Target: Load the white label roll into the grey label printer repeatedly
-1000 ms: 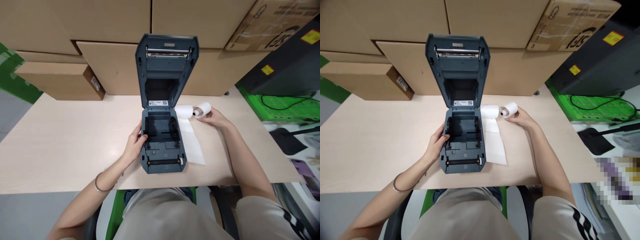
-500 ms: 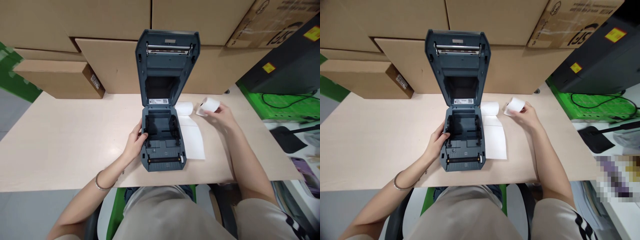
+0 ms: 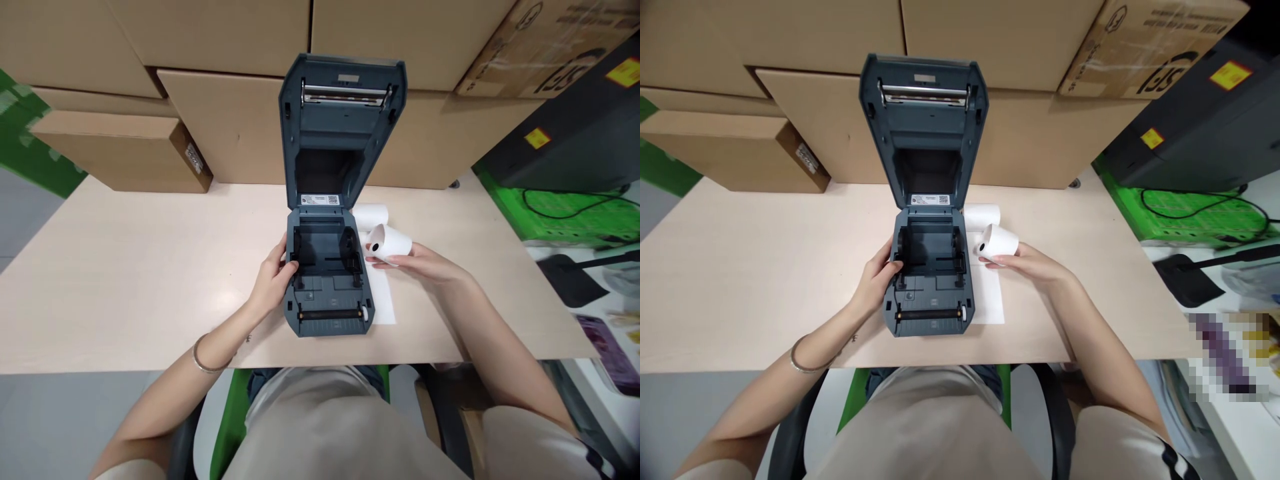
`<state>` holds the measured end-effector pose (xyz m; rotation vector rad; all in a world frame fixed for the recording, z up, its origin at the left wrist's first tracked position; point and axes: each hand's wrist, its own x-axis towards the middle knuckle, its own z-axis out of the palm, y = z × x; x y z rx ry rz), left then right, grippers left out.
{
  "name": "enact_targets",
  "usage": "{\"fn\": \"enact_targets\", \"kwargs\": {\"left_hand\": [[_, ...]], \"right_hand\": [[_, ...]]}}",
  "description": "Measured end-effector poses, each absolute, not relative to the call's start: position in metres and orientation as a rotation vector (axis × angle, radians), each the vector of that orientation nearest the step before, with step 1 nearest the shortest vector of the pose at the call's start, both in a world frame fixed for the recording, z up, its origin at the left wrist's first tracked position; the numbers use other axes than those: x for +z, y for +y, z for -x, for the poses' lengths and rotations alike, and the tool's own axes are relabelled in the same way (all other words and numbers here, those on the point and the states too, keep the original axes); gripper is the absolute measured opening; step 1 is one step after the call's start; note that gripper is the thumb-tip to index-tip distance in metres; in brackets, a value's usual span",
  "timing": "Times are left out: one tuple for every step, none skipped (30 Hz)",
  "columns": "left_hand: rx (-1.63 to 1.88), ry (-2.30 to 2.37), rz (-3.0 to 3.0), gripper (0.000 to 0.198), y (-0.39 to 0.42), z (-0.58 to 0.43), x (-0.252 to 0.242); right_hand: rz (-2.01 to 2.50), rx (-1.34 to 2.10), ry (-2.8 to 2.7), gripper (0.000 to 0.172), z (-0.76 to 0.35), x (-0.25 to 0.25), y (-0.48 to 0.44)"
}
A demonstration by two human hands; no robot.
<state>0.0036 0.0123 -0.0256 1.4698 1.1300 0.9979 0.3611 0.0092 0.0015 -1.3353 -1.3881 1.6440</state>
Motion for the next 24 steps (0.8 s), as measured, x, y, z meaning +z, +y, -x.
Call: {"fn": "enact_targets", "kwargs": {"left_hand": [[0.998, 1.133, -1.468, 0.074, 0.012, -0.004, -0.026], [0.999, 1.137, -1.466, 0.074, 0.012, -0.004, -0.026], [0.999, 1.14, -1.465, 0.075, 0.012, -0.004, -0.025], [1.0, 1.143, -1.464, 0.075, 0.012, -0.004, -0.025], [0.999, 1.144, -1.463, 0.075, 0.012, -0.004, -0.025], [0.998, 1.144, -1.461, 0.075, 0.012, -0.004, -0.025], [0.995, 1.143, -1.46, 0.076, 0.012, -0.004, -0.025], [0.992, 1.142, -1.461, 0.077, 0.012, -0.004, -0.025], [0.991, 1.142, -1.465, 0.078, 0.012, -0.004, -0.025], [0.991, 1.143, -1.471, 0.078, 0.013, -0.004, -0.026], [0.992, 1.144, -1.478, 0.078, 0.013, -0.003, -0.026], [0.992, 1.146, -1.485, 0.077, 0.013, -0.003, -0.026], [0.992, 1.147, -1.49, 0.076, 0.013, -0.003, -0.027], [0.993, 1.146, -1.492, 0.075, 0.013, -0.003, -0.027], [0.992, 1.141, -1.494, 0.074, 0.014, -0.003, -0.027], [0.992, 1.132, -1.498, 0.073, 0.014, -0.003, -0.027], [0.992, 1.121, -1.505, 0.073, 0.014, -0.003, -0.028], [0.997, 1.109, -1.513, 0.073, 0.014, -0.002, -0.028], [1.003, 1.097, -1.523, 0.073, 0.014, -0.002, -0.029], [1.009, 1.086, -1.533, 0.073, 0.014, -0.002, -0.03], [1.015, 1.079, -1.538, 0.073, 0.015, -0.002, -0.03], [1.017, 1.075, -1.538, 0.073, 0.015, -0.002, -0.031], [1.016, 1.073, -1.535, 0.073, 0.015, -0.002, -0.032], [1.013, 1.073, -1.53, 0.073, 0.015, -0.002, -0.032]], "right_hand": [[1.326, 1.601, -1.38, 0.063, -0.361, 0.005, 0.009], [1.316, 1.531, -1.374, 0.063, -0.36, 0.01, 0.009], [1.308, 1.431, -1.376, 0.062, -0.356, 0.017, 0.009], [1.305, 1.308, -1.395, 0.061, -0.351, 0.024, 0.009], [1.308, 1.173, -1.44, 0.058, -0.343, 0.032, 0.009], [1.314, 1.033, -1.523, 0.056, -0.332, 0.038, 0.011], [1.322, 0.886, -1.657, 0.052, -0.32, 0.044, 0.013], [1.324, 0.738, -1.817, 0.046, -0.306, 0.047, 0.017], [1.316, 0.606, -1.975, 0.04, -0.291, 0.049, 0.021], [1.305, 0.499, -2.124, 0.035, -0.276, 0.049, 0.026], [1.295, 0.42, -2.265, 0.031, -0.263, 0.048, 0.031], [1.291, 0.374, -2.386, 0.029, -0.251, 0.046, 0.036], [1.289, 0.36, -2.484, 0.027, -0.242, 0.044, 0.04], [1.288, 0.361, -2.562, 0.024, -0.235, 0.042, 0.044], [1.286, 0.354, -2.631, 0.023, -0.232, 0.04, 0.046], [1.284, 0.351, -2.675, 0.023, -0.231, 0.04, 0.047], [1.282, 0.356, -2.68, 0.023, -0.232, 0.039, 0.048], [1.277, 0.367, -2.666, 0.025, -0.234, 0.039, 0.047], [1.261, 0.381, -2.648, 0.027, -0.238, 0.04, 0.046], [1.229, 0.4, -2.627, 0.028, -0.242, 0.04, 0.043], [1.18, 0.417, -2.608, 0.028, -0.246, 0.039, 0.04], [1.118, 0.425, -2.592, 0.028, -0.25, 0.038, 0.036], [1.046, 0.416, -2.58, 0.029, -0.254, 0.037, 0.031], [0.972, 0.388, -2.575, 0.031, -0.257, 0.035, 0.025]]}}
